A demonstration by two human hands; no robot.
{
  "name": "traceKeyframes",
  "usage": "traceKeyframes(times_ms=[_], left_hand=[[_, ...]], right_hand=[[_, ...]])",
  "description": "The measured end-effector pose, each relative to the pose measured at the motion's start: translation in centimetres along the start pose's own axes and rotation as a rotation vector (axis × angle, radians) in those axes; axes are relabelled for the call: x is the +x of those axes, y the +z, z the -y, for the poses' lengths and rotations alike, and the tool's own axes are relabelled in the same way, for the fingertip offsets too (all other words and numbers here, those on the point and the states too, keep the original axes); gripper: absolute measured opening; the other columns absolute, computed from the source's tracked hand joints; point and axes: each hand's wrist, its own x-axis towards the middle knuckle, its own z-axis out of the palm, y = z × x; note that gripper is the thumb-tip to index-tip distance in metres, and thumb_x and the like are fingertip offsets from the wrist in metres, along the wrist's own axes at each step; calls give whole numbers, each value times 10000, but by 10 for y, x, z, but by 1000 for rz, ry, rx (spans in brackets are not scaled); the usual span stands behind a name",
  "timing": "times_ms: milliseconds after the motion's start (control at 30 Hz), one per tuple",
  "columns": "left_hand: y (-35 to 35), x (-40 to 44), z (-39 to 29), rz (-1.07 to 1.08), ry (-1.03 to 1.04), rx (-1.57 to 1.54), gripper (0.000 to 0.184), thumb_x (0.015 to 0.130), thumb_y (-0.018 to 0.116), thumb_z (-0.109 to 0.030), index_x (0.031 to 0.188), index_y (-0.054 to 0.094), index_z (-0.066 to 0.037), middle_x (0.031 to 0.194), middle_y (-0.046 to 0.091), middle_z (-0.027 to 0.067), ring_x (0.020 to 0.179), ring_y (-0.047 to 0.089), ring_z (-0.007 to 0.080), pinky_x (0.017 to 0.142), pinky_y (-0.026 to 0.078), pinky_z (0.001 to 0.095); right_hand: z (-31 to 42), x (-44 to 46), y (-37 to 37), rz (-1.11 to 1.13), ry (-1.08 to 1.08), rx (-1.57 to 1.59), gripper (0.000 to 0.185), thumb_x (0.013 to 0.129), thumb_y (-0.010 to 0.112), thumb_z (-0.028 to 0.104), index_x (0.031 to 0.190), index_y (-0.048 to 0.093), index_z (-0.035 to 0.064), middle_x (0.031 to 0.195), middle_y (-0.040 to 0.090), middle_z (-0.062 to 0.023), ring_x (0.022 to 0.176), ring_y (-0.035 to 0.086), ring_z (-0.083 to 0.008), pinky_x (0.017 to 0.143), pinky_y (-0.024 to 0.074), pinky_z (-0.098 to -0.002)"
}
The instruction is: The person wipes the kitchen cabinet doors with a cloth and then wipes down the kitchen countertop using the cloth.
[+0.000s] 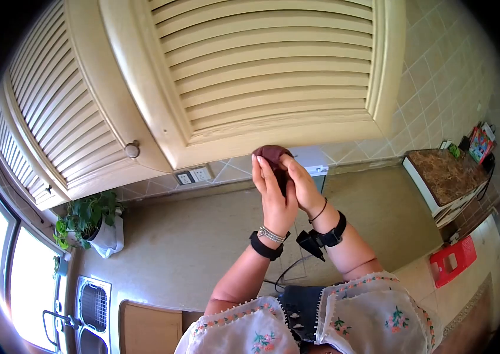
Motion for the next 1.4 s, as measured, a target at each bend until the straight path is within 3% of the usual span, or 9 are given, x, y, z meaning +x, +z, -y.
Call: traceKeyframes(times_ms=[100, 333, 500, 733, 1100, 1233, 1267, 1333, 1400], left_hand=[[37, -5, -17, 42, 34, -14, 759, 794, 544, 29, 1430, 131, 53, 1458, 138, 286, 1344, 200, 432, 1082, 235, 428], [111, -9, -56, 138, 29, -137, 796, 784, 563, 4, 1432, 104, 51, 1456, 123, 290, 1315, 262, 456, 1042, 328, 402], [147, -14, -70, 198, 19, -202, 821, 789, 549, -3, 1444, 54, 32, 1461, 111, 282, 1332, 238, 448, 1057, 312, 409], [131, -15, -63, 206, -7, -163, 809, 791, 549, 6, 1435, 62, 51, 1461, 129, 290, 1344, 217, 444, 1078, 273, 410], [62, -9, -23, -17, 10, 148, 764, 782, 521, 20, 1432, 119, 49, 1454, 165, 286, 1344, 212, 425, 1095, 220, 429], [70, -8, -28, -6, 37, 162, 767, 777, 521, 12, 1429, 119, 55, 1450, 170, 287, 1340, 217, 429, 1090, 227, 433], [75, -8, -31, 4, 81, 211, 761, 790, 554, -21, 1415, 132, 75, 1446, 152, 312, 1304, 278, 462, 1037, 331, 430], [90, -10, -41, 56, 35, 85, 789, 770, 550, 8, 1425, 114, 65, 1439, 165, 308, 1326, 229, 452, 1080, 248, 437], [110, -11, -49, 98, 35, 6, 804, 773, 571, -3, 1428, 108, 58, 1441, 146, 314, 1302, 266, 476, 1056, 302, 432]], right_hand=[[10, -20, -37, -97, 33, 124, 563, 980, 351, 413, 1317, 417, -33, 1302, 485, -115, 1199, 443, -196, 1037, 310, -304], [46, -55, -113, -119, -35, 121, 632, 971, 307, 460, 1350, 365, -43, 1342, 457, -151, 1229, 442, -231, 1052, 312, -338], [67, -74, -141, -182, 1, 100, 669, 965, 270, 486, 1374, 331, -40, 1391, 401, -160, 1283, 384, -239, 1076, 267, -340], [52, -68, -124, -142, -32, 181, 681, 963, 311, 493, 1379, 314, -47, 1412, 378, -156, 1314, 347, -231, 1090, 243, -333], [4, -21, -61, 66, -1, 266, 618, 973, 355, 451, 1343, 372, -44, 1330, 456, -133, 1229, 416, -201, 1047, 294, -309], [15, -25, -70, 68, -5, 256, 621, 974, 349, 452, 1347, 367, -44, 1329, 458, -137, 1220, 427, -206, 1041, 304, -314], [10, -28, -80, 63, -6, 275, 627, 974, 347, 453, 1351, 359, -48, 1343, 448, -143, 1230, 426, -218, 1049, 303, -321], [12, -39, -97, -19, -31, 249, 618, 977, 335, 440, 1353, 354, -50, 1357, 438, -148, 1248, 417, -227, 1062, 293, -331], [30, -51, -115, -34, -32, 203, 648, 966, 310, 462, 1360, 345, -50, 1371, 427, -155, 1270, 402, -236, 1075, 277, -345]])
